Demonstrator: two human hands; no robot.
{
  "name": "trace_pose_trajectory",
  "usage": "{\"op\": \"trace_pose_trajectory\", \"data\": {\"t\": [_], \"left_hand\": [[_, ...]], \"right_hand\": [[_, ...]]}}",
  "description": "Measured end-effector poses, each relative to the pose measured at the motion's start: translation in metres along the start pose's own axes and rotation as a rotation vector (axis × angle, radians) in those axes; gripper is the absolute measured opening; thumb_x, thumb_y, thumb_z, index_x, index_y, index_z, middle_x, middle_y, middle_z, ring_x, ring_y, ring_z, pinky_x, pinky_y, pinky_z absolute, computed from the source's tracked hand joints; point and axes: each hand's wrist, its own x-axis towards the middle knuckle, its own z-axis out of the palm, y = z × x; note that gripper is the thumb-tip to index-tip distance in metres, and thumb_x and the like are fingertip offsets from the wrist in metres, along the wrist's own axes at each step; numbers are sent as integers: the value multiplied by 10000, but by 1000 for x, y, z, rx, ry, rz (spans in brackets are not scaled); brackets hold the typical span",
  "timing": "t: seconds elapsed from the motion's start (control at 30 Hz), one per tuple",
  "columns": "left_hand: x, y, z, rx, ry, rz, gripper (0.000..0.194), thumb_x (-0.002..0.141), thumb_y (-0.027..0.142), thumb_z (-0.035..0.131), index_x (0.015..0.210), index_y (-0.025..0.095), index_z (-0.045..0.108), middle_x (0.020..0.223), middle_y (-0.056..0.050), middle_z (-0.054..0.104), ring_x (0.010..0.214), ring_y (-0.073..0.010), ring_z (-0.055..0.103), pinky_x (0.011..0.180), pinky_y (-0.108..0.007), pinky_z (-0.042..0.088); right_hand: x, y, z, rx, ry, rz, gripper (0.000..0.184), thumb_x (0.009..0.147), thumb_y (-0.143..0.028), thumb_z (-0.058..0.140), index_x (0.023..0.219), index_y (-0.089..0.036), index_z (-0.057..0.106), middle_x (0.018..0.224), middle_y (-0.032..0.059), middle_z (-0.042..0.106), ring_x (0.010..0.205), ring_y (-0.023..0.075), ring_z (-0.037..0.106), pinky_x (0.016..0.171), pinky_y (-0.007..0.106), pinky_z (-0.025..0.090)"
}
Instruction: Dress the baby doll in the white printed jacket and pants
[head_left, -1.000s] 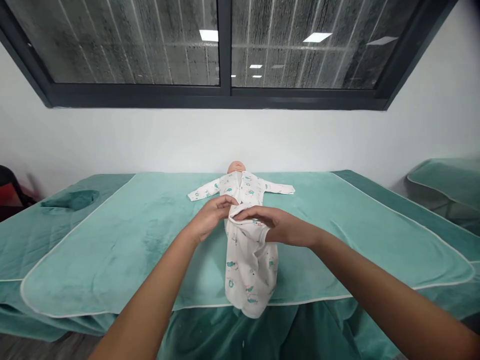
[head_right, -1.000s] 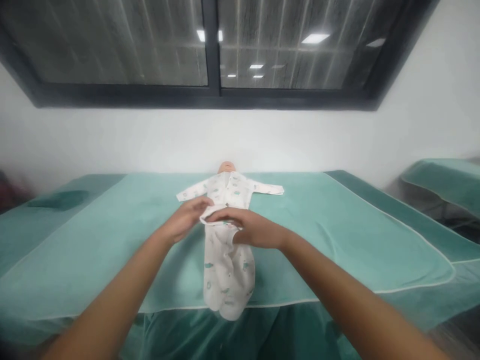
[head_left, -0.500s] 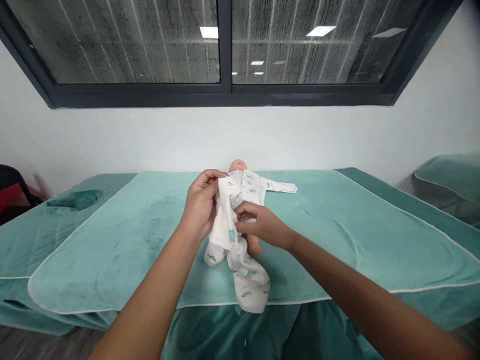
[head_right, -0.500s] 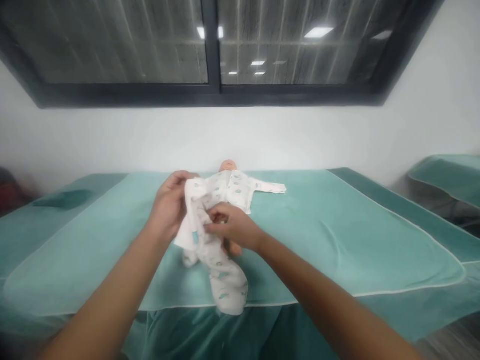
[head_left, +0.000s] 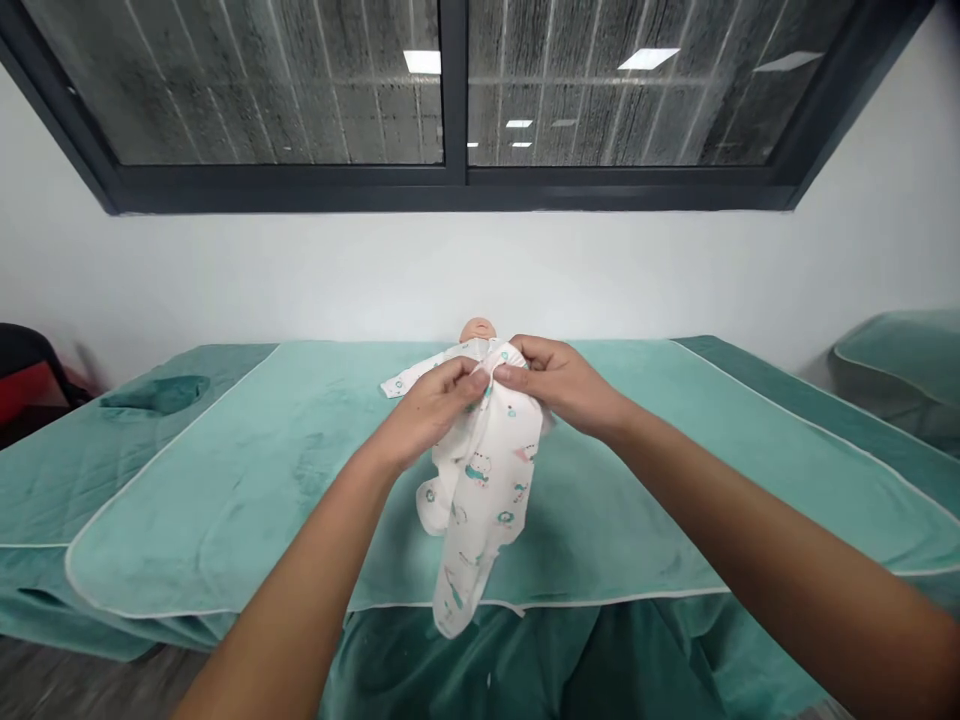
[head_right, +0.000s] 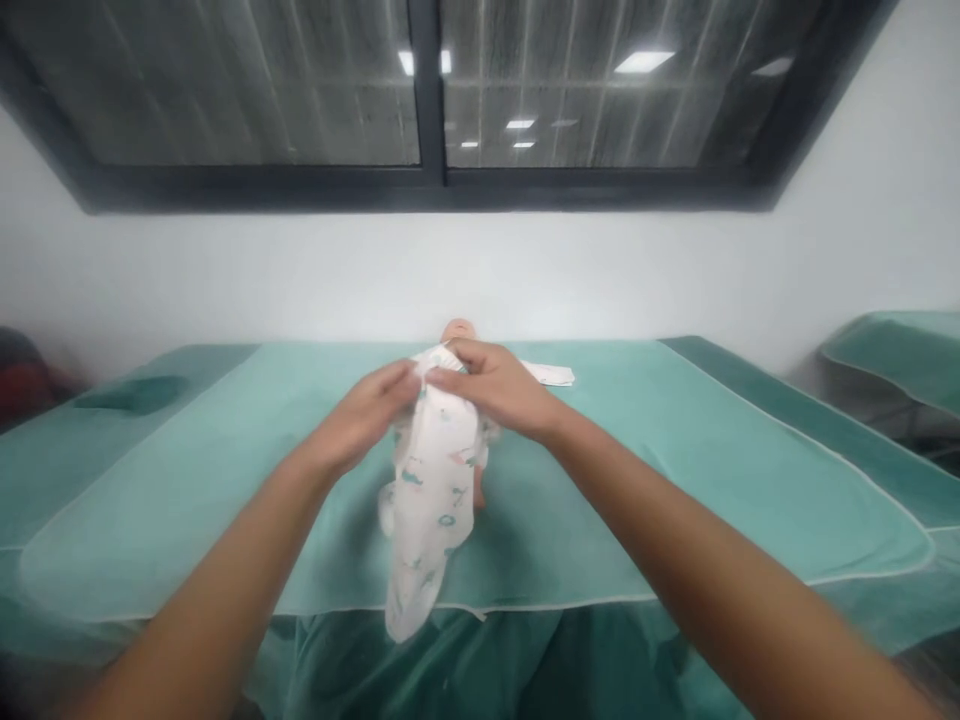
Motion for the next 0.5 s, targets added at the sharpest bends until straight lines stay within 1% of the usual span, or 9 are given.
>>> {"op": "trace_pose_trajectory", "data": {"t": [0.07, 0.13, 0.2, 0.3, 0.33, 0.37, 0.4, 0.43, 0.5], "left_hand": [[-2, -4, -3, -26, -124, -59, 308, 786, 449, 682, 911, 169, 695, 897, -67, 687, 879, -245, 626, 748, -324, 485], [-2, -7, -5, -79, -172, -99, 286, 756, 395, 727, 923, 164, 700, 943, -73, 693, 911, -252, 632, 781, -329, 485], [-1, -9, -2, -208, -84, -116, 266, 748, 352, 740, 941, 175, 694, 948, -59, 695, 897, -228, 639, 772, -303, 487], [2, -11, 7, -414, 112, -133, 213, 749, 318, 736, 908, 191, 673, 860, -21, 690, 780, -175, 643, 683, -256, 490], [3, -11, 10, -449, 143, -144, 208, 752, 316, 735, 904, 192, 669, 844, -17, 688, 757, -171, 644, 668, -254, 494], [4, -12, 13, -469, 149, -154, 217, 758, 322, 732, 918, 190, 668, 846, -21, 691, 753, -174, 649, 668, -261, 501], [4, -13, 15, -478, 139, -165, 242, 767, 341, 729, 944, 186, 669, 861, -33, 697, 760, -182, 655, 675, -273, 508], [3, -14, 17, -480, 117, -178, 282, 777, 370, 724, 981, 181, 670, 881, -48, 704, 768, -191, 662, 682, -283, 512], [1, -17, 17, -471, 39, -204, 365, 772, 411, 733, 1038, 169, 671, 912, -74, 714, 776, -202, 669, 694, -297, 514]], "right_hand": [[-1, 2, -7, 31, 38, 32, 275, 775, -457, 715, 823, -199, 631, 754, -27, 582, 630, 106, 526, 575, 244, 413], [-4, 8, -12, 50, 55, 49, 290, 778, -472, 710, 842, -198, 643, 788, -17, 610, 651, 109, 547, 588, 243, 428], [-8, 14, -14, 43, -8, 88, 312, 804, -499, 676, 868, -194, 661, 812, -3, 640, 687, 121, 579, 610, 247, 446], [-14, 18, -12, -52, -323, 245, 331, 783, -498, 697, 911, -193, 705, 861, 22, 693, 769, 164, 634, 665, 274, 485], [-16, 18, -12, -85, -417, 291, 334, 759, -479, 727, 937, -197, 715, 902, 30, 709, 812, 184, 649, 698, 290, 499], [-17, 18, -11, -102, -460, 318, 342, 738, -454, 753, 967, -202, 720, 948, 36, 720, 857, 201, 658, 735, 307, 508], [-18, 18, -10, -98, -443, 324, 354, 725, -431, 769, 994, -206, 721, 987, 39, 724, 894, 213, 663, 769, 321, 512], [-18, 18, -10, -69, -375, 313, 362, 725, -421, 772, 1013, -208, 719, 1011, 42, 726, 915, 218, 664, 793, 329, 512], [-15, 20, -10, 56, -185, 273, 354, 752, -428, 749, 1019, -199, 714, 1018, 50, 729, 917, 214, 668, 810, 331, 511]]}}
